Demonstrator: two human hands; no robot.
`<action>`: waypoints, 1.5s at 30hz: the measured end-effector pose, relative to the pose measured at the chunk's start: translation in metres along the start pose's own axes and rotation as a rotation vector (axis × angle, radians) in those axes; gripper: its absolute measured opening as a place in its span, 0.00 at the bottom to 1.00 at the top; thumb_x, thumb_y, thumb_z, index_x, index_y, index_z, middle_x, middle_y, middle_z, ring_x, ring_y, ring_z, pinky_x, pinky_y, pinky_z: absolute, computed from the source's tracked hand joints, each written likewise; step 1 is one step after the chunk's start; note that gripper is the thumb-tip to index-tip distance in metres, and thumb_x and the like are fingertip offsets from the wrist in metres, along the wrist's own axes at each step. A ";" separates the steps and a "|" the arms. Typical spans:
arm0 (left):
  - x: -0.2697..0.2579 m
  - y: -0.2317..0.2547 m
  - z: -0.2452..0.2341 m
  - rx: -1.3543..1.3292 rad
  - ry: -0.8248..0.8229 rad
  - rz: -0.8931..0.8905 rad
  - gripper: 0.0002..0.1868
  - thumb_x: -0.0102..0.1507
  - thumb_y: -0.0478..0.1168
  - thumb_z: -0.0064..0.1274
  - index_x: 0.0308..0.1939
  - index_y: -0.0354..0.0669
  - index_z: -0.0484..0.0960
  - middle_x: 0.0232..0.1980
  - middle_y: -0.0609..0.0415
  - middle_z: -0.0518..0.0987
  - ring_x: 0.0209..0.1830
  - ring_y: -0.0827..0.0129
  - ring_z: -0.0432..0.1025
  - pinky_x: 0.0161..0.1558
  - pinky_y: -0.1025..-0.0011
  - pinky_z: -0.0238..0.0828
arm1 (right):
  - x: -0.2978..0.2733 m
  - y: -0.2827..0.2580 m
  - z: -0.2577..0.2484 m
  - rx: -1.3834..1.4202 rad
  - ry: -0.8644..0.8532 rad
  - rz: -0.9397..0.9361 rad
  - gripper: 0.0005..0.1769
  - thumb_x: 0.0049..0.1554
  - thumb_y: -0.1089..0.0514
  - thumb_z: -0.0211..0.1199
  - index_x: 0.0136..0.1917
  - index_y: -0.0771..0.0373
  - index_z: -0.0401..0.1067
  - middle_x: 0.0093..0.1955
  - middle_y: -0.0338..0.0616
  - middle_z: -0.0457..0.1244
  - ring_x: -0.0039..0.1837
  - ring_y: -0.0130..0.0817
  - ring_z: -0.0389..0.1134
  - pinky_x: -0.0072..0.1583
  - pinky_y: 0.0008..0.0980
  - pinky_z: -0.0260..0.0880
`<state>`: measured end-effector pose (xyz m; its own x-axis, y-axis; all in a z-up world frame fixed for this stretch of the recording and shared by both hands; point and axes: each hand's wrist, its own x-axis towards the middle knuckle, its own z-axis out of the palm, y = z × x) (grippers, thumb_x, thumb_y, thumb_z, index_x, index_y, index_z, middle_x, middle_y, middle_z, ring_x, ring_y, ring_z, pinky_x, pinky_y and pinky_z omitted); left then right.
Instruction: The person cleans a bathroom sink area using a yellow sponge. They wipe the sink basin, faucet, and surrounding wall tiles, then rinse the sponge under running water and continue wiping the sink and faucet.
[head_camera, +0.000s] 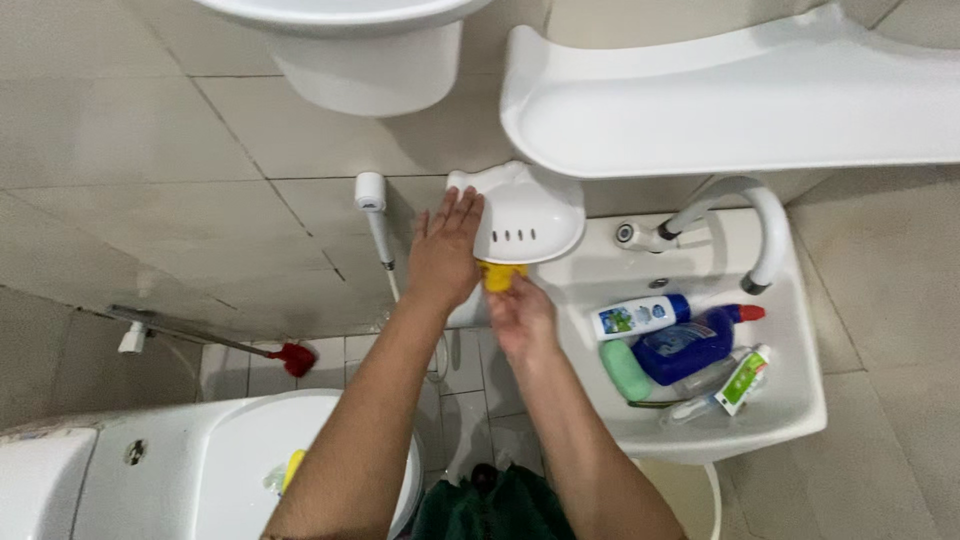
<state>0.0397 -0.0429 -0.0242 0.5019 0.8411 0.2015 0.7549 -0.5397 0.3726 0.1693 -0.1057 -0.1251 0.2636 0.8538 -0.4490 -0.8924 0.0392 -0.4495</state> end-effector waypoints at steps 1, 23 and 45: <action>-0.009 -0.004 -0.001 -0.070 0.051 0.023 0.43 0.56 0.33 0.53 0.77 0.44 0.58 0.80 0.54 0.57 0.81 0.61 0.49 0.78 0.48 0.40 | -0.009 -0.002 -0.003 -0.040 -0.020 0.012 0.16 0.68 0.59 0.49 0.66 0.69 0.65 0.60 0.55 0.66 0.53 0.39 0.68 0.49 0.29 0.66; -0.188 -0.107 0.122 -0.354 0.032 -0.145 0.43 0.57 0.21 0.42 0.78 0.40 0.56 0.80 0.45 0.58 0.81 0.55 0.50 0.77 0.48 0.37 | -0.061 0.205 -0.089 -0.263 0.392 -0.247 0.23 0.67 0.59 0.45 0.73 0.65 0.60 0.69 0.45 0.62 0.68 0.34 0.65 0.69 0.34 0.64; -0.139 -0.170 0.262 -0.330 0.006 -0.074 0.48 0.55 0.22 0.45 0.80 0.45 0.53 0.84 0.53 0.53 0.84 0.63 0.46 0.81 0.51 0.35 | 0.159 0.180 -0.189 -2.086 -0.098 -0.872 0.38 0.69 0.56 0.47 0.87 0.64 0.38 0.89 0.52 0.35 0.89 0.49 0.35 0.85 0.55 0.36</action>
<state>-0.0480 -0.0772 -0.3529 0.4476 0.8784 0.1676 0.6116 -0.4374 0.6592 0.1200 -0.0615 -0.4235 0.1797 0.9539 0.2405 0.9119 -0.0699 -0.4044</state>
